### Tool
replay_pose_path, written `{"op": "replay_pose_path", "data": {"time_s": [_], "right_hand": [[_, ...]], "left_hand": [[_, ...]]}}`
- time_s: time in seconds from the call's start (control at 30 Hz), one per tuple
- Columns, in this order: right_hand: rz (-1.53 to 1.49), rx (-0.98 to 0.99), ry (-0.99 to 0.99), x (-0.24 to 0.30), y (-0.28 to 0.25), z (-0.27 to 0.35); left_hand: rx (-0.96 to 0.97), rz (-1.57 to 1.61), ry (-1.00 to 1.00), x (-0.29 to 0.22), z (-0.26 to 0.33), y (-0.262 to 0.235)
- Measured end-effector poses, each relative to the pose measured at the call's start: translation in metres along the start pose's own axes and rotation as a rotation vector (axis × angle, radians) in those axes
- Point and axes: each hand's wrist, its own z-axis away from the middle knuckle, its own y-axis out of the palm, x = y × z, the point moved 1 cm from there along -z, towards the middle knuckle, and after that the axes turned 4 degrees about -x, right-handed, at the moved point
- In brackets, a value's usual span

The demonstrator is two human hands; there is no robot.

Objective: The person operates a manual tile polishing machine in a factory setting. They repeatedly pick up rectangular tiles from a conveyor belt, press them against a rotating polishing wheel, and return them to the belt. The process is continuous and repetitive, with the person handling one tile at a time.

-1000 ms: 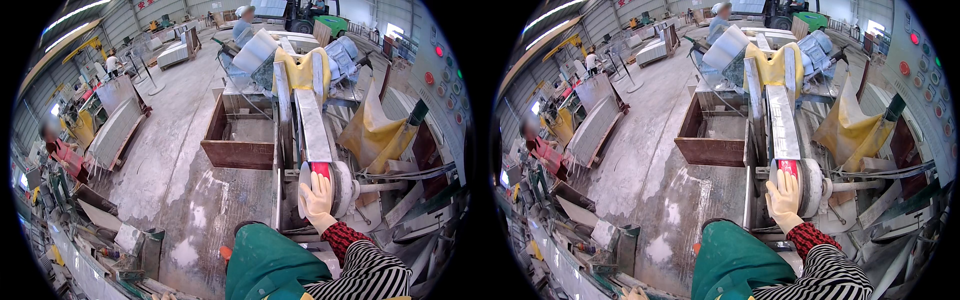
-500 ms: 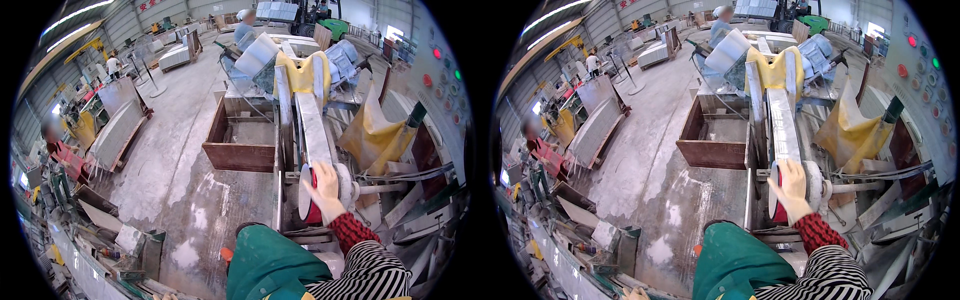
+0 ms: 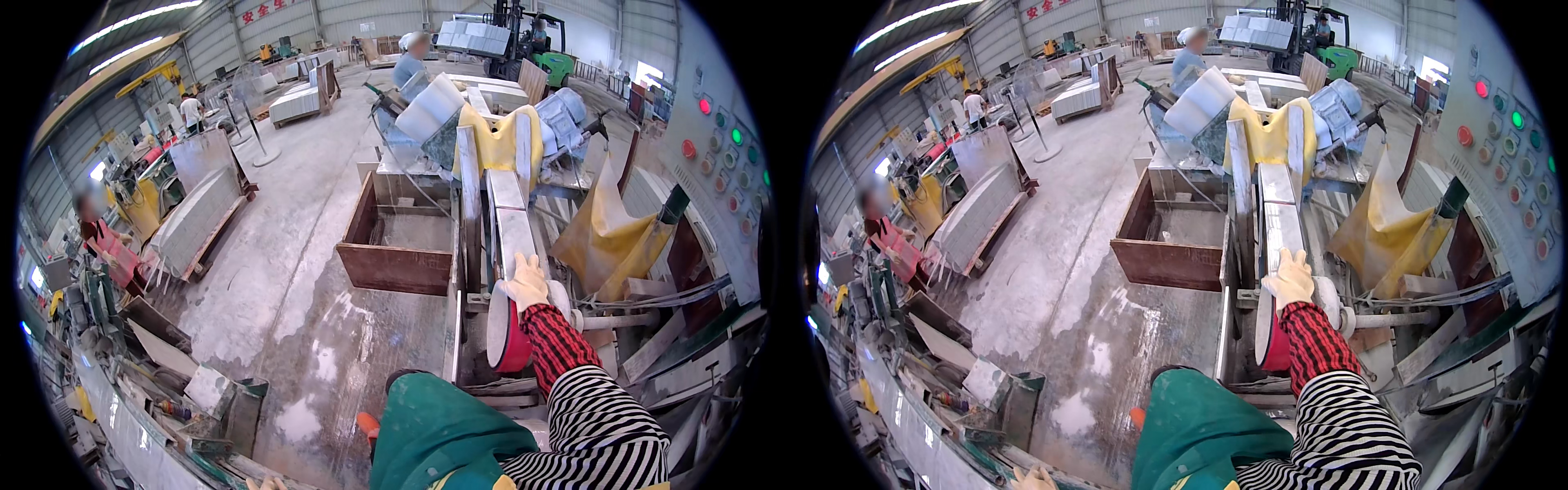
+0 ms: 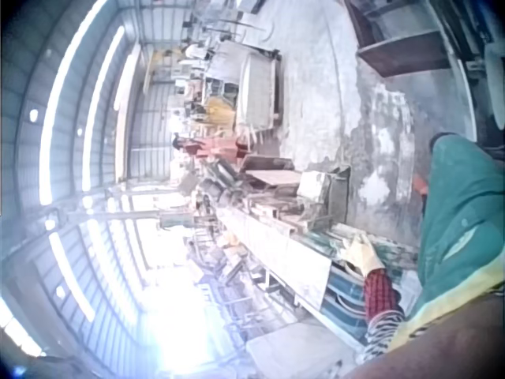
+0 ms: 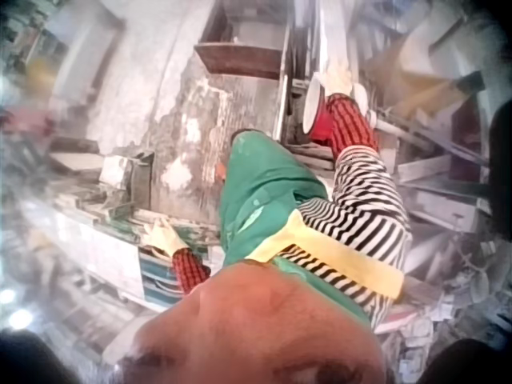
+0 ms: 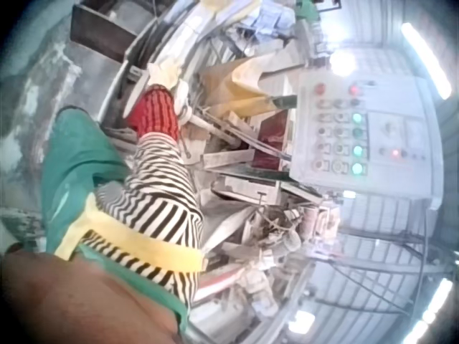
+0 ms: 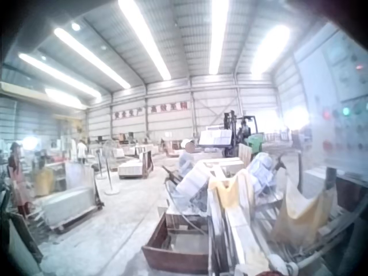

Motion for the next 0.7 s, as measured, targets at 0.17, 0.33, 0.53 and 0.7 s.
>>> {"op": "replay_pose_path", "data": {"time_s": [0.17,0.33,0.53,0.7], "right_hand": [[0.036,0.078,0.032,0.003,-0.019,0.038],[-0.694,0.12,0.004,-0.051,0.001,-0.002],[-1.026,0.199,0.055,0.034,-0.036,0.047],[-0.94,0.716,-0.357,0.145,-0.016,0.125]], "left_hand": [[0.053,0.032,-0.032,0.007,0.003,0.003],[-0.117,0.269,-0.005,0.015,0.01,0.025],[0.119,1.562,-0.557,-0.068,0.011,-0.14],[0.281,1.981,-0.383,-0.126,0.001,-0.123]]}}
